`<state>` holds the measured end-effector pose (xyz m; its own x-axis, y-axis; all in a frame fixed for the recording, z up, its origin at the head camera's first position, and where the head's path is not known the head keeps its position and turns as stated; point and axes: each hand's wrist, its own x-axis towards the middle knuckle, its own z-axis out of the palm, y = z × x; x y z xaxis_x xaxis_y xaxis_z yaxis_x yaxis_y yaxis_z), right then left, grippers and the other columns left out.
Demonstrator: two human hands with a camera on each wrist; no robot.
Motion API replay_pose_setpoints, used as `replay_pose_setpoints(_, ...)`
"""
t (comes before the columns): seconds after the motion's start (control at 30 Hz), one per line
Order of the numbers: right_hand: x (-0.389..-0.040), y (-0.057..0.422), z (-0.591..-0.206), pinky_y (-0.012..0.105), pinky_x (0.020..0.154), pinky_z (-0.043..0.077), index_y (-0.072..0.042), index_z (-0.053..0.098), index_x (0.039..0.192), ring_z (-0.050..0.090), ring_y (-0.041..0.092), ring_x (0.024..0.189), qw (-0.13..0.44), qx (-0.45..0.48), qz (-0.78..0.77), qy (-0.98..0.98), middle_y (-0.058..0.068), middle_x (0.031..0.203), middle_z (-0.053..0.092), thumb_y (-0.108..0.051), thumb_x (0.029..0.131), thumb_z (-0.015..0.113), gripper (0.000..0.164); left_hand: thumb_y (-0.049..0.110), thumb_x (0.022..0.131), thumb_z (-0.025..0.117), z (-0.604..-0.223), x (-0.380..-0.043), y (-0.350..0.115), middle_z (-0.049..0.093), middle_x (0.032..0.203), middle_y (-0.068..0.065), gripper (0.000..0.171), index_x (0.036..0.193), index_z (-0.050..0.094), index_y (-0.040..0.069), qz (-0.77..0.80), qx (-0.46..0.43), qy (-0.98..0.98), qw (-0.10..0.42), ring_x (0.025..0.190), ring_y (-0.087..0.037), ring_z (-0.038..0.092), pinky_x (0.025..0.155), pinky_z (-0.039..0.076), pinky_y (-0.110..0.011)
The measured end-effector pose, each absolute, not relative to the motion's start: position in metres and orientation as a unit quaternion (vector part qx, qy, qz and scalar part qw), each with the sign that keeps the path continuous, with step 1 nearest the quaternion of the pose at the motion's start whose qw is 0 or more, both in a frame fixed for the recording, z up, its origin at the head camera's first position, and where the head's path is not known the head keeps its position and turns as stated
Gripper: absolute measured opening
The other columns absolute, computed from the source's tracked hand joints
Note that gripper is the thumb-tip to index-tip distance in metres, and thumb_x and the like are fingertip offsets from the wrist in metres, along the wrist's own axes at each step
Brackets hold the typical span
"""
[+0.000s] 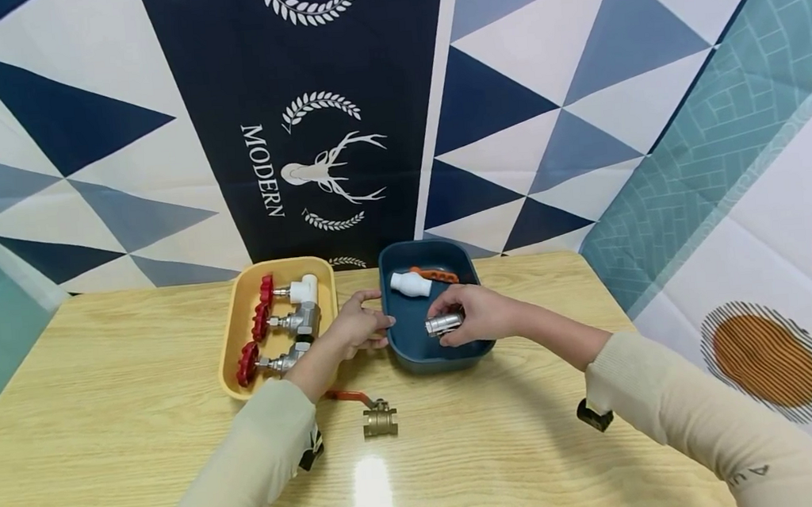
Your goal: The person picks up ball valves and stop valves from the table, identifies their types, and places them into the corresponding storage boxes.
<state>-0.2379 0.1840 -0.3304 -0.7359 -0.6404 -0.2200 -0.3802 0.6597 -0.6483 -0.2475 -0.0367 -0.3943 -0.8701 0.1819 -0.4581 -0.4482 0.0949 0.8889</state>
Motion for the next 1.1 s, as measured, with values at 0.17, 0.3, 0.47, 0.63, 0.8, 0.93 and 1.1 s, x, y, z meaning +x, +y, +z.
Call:
replay_pose_setpoints(0.17, -0.239, 0.181, -0.332, 0.025, 0.071, 0.05, -0.007, 0.062, 0.11, 0.056, 0.012, 0.082, 0.222, -0.292, -0.289, 0.884, 0.006, 0.103, 0.062, -0.016, 0.079, 0.073, 0.034, 0.003, 0.09, 0.058, -0.394, -0.248, -0.037, 0.057, 0.107, -0.012, 0.057, 0.139, 0.033, 0.018, 0.667, -0.095, 0.7, 0.237, 0.072, -0.017, 0.054, 0.056, 0.052, -0.023)
replay_pose_setpoints(0.3, -0.242, 0.178, -0.334, 0.025, 0.071, 0.049, -0.008, 0.062, 0.11, 0.056, 0.012, 0.081, 0.214, -0.302, -0.276, 0.887, 0.005, 0.101, 0.062, -0.016, 0.079, 0.073, 0.033, 0.003, 0.09, 0.058, -0.393, -0.247, -0.037, 0.057, 0.106, -0.012, 0.057, 0.14, 0.032, 0.017, 0.666, -0.094, 0.701, 0.238, 0.071, -0.017, 0.055, 0.057, 0.052, -0.023)
replay_pose_setpoints(0.47, -0.247, 0.174, -0.335, 0.026, 0.072, 0.049, -0.01, 0.062, 0.111, 0.055, 0.013, 0.083, 0.214, -0.299, -0.27, 0.89, 0.005, 0.104, 0.06, -0.017, 0.079, 0.073, 0.034, 0.002, 0.09, 0.058, -0.394, -0.247, -0.036, 0.057, 0.107, -0.012, 0.057, 0.139, 0.033, 0.017, 0.666, -0.093, 0.701, 0.237, 0.073, -0.017, 0.055, 0.057, 0.052, -0.023)
replay_pose_setpoints(0.63, -0.254, 0.171, -0.337, 0.026, 0.072, 0.049, -0.01, 0.062, 0.113, 0.056, 0.014, 0.086, 0.217, -0.284, -0.272, 0.893, 0.006, 0.107, 0.06, -0.017, 0.079, 0.073, 0.036, 0.002, 0.09, 0.058, -0.395, -0.247, -0.035, 0.056, 0.104, -0.011, 0.057, 0.138, 0.034, 0.016, 0.667, -0.095, 0.7, 0.235, 0.07, -0.016, 0.055, 0.055, 0.052, -0.023)
replay_pose_setpoints(0.8, -0.261, 0.168, -0.34, 0.026, 0.073, 0.048, -0.009, 0.063, 0.112, 0.054, 0.016, 0.088, 0.2, -0.287, -0.271, 0.896, 0.008, 0.108, 0.058, -0.015, 0.078, 0.073, 0.035, 0.002, 0.089, 0.058, -0.396, -0.246, -0.036, 0.056, 0.101, -0.011, 0.057, 0.138, 0.034, 0.015, 0.669, -0.089, 0.7, 0.233, 0.068, -0.016, 0.054, 0.055, 0.052, -0.023)
replay_pose_setpoints(0.93, -0.267, 0.166, -0.341, 0.025, 0.072, 0.048, -0.008, 0.064, 0.112, 0.053, 0.017, 0.088, 0.191, -0.287, -0.268, 0.9, 0.009, 0.107, 0.058, -0.015, 0.079, 0.073, 0.036, 0.001, 0.089, 0.058, -0.396, -0.247, -0.036, 0.056, 0.101, -0.01, 0.057, 0.138, 0.034, 0.016, 0.668, -0.09, 0.701, 0.234, 0.069, -0.016, 0.055, 0.055, 0.052, -0.023)
replay_pose_setpoints(1.1, -0.273, 0.163, -0.344, 0.024, 0.07, 0.048, -0.007, 0.063, 0.111, 0.054, 0.016, 0.084, 0.181, -0.284, -0.267, 0.903, 0.009, 0.104, 0.06, -0.016, 0.079, 0.073, 0.035, 0.002, 0.089, 0.059, -0.395, -0.247, -0.037, 0.055, 0.101, -0.01, 0.057, 0.138, 0.034, 0.017, 0.667, -0.096, 0.7, 0.236, 0.07, -0.016, 0.055, 0.055, 0.052, -0.022)
